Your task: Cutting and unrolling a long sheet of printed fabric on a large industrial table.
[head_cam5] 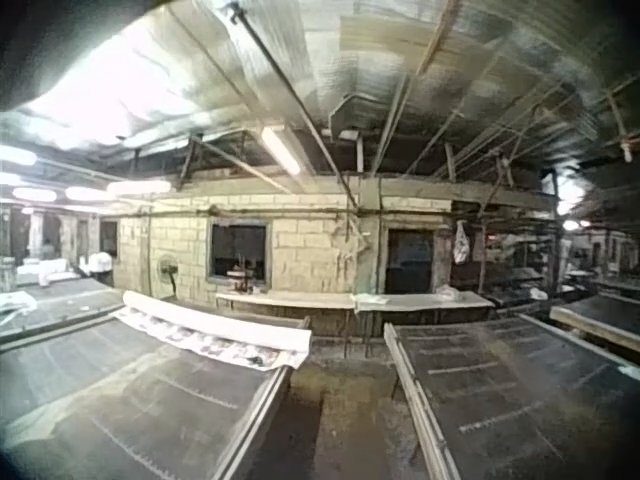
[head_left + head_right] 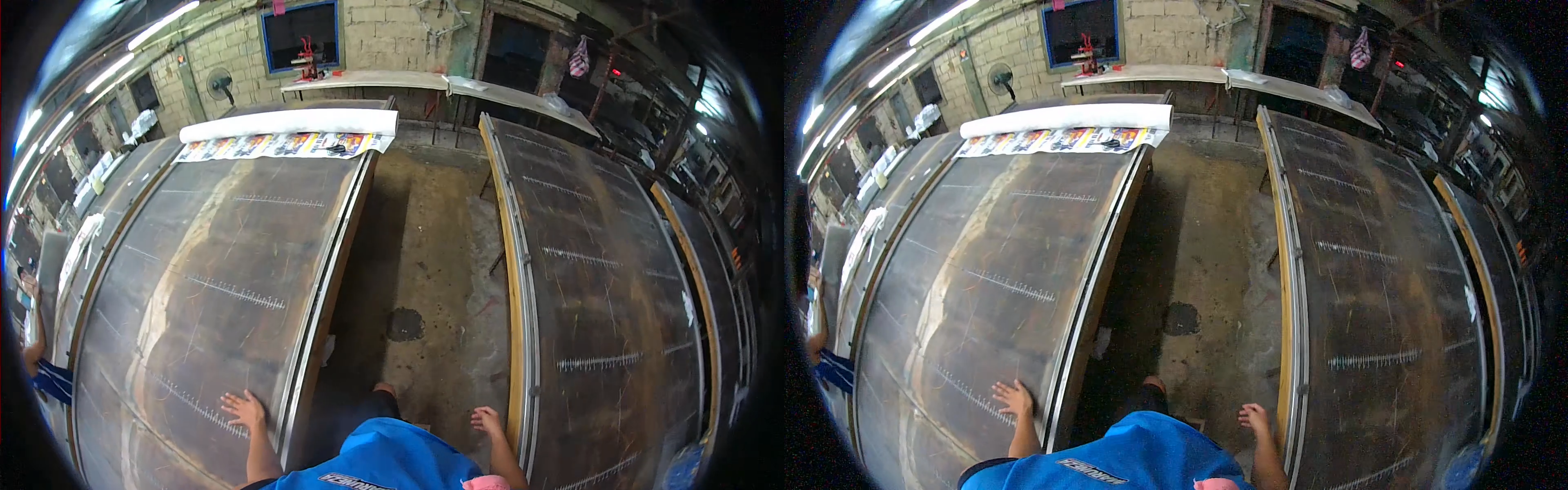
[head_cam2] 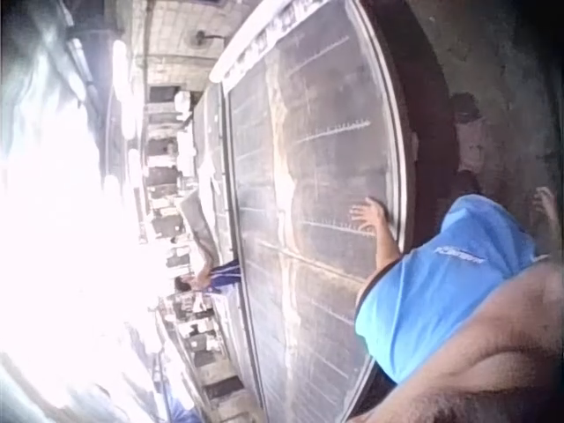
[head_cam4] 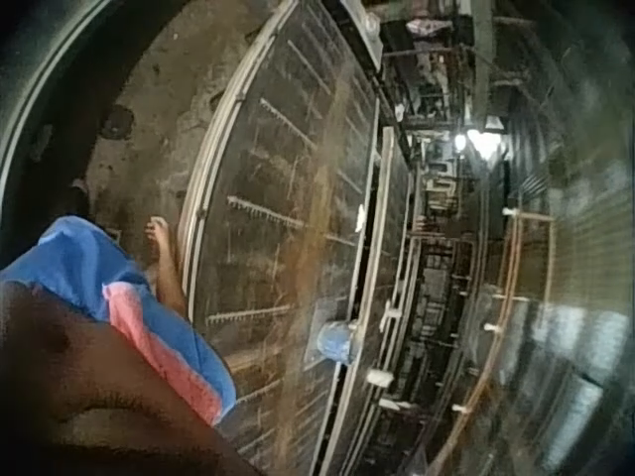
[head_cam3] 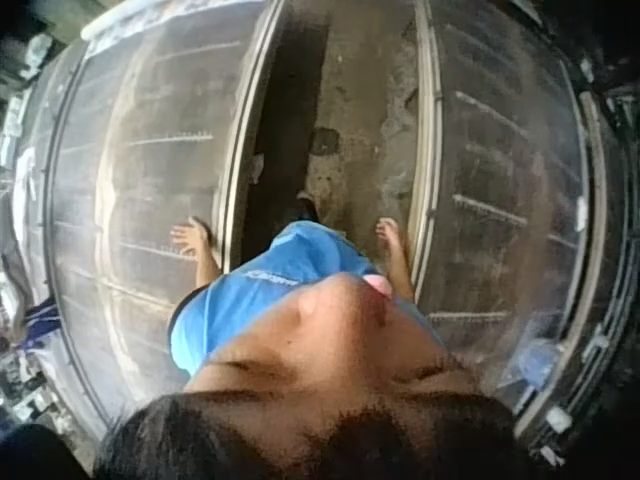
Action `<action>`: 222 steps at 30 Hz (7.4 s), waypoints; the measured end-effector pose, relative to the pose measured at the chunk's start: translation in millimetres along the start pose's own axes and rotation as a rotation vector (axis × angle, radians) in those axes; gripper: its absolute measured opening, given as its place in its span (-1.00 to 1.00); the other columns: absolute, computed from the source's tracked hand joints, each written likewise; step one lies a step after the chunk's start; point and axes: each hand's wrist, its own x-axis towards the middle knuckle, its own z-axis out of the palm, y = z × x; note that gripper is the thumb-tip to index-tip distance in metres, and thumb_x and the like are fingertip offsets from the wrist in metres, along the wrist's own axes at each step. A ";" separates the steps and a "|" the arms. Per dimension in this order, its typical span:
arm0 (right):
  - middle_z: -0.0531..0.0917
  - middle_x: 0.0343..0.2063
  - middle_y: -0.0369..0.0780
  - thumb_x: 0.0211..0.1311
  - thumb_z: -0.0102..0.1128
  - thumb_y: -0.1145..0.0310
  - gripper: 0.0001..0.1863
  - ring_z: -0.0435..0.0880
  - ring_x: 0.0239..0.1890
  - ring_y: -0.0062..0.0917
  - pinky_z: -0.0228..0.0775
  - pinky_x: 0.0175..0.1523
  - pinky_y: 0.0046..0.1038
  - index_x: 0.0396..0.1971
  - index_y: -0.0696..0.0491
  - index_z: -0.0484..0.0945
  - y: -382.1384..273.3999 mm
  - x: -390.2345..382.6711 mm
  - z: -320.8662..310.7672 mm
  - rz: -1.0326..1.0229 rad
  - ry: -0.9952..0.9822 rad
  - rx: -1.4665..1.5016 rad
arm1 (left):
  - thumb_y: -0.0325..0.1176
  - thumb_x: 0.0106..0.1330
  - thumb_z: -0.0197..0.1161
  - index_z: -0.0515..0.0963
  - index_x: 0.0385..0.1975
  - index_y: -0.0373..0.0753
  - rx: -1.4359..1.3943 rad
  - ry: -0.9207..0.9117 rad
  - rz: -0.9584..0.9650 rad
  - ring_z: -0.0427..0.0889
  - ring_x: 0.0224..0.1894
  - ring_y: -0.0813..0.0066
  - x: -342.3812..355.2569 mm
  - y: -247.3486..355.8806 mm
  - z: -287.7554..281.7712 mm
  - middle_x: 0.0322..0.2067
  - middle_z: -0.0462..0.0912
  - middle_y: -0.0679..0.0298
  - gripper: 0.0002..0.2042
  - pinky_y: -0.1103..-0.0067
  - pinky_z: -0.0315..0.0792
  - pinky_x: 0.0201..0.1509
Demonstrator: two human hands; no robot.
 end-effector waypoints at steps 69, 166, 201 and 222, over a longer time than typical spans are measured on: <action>0.68 -0.23 0.05 0.02 0.29 0.28 -0.52 0.68 -0.13 -0.08 0.50 -0.03 -0.19 -0.01 0.10 0.51 -1088.3 628.6 760.7 -1.657 -1.249 -1.492 | -0.35 0.41 0.17 0.47 0.12 -0.18 -1.629 0.565 -0.324 0.59 -0.01 0.50 -129.3 1095.8 47.0 -0.02 0.63 0.28 -0.69 0.52 0.43 0.08; 0.58 0.01 -0.12 0.18 0.22 0.27 -0.42 0.53 0.16 -0.28 -0.23 0.45 0.15 0.20 0.07 0.34 -865.4 367.9 633.0 -1.749 -2.401 -0.616 | 0.04 0.47 0.05 0.21 0.33 -0.14 -2.114 1.425 -0.475 0.42 0.27 0.18 -66.3 968.8 52.8 0.26 0.38 0.23 -0.44 0.28 0.31 0.35; 0.68 -0.27 -0.09 0.09 0.26 0.44 -0.54 0.68 -0.16 -0.25 0.35 0.13 -0.19 0.05 0.10 0.46 -451.3 -48.7 637.3 -0.930 -2.819 -0.731 | -0.23 0.20 0.36 0.43 0.06 -0.28 -1.300 1.178 -1.087 0.51 0.16 0.23 -153.4 441.3 86.5 0.08 0.55 0.07 -0.53 0.36 0.35 0.27; 0.66 -0.07 -0.08 0.28 0.21 0.26 -0.50 0.59 0.02 -0.16 0.05 0.35 0.04 0.17 0.09 0.37 -151.0 -340.3 625.7 -1.100 -2.690 -0.699 | -0.54 0.35 0.05 0.25 0.27 -0.21 -1.094 1.468 -1.261 0.29 0.34 0.04 -232.3 112.6 46.7 0.27 0.32 0.00 -0.53 0.30 0.18 0.42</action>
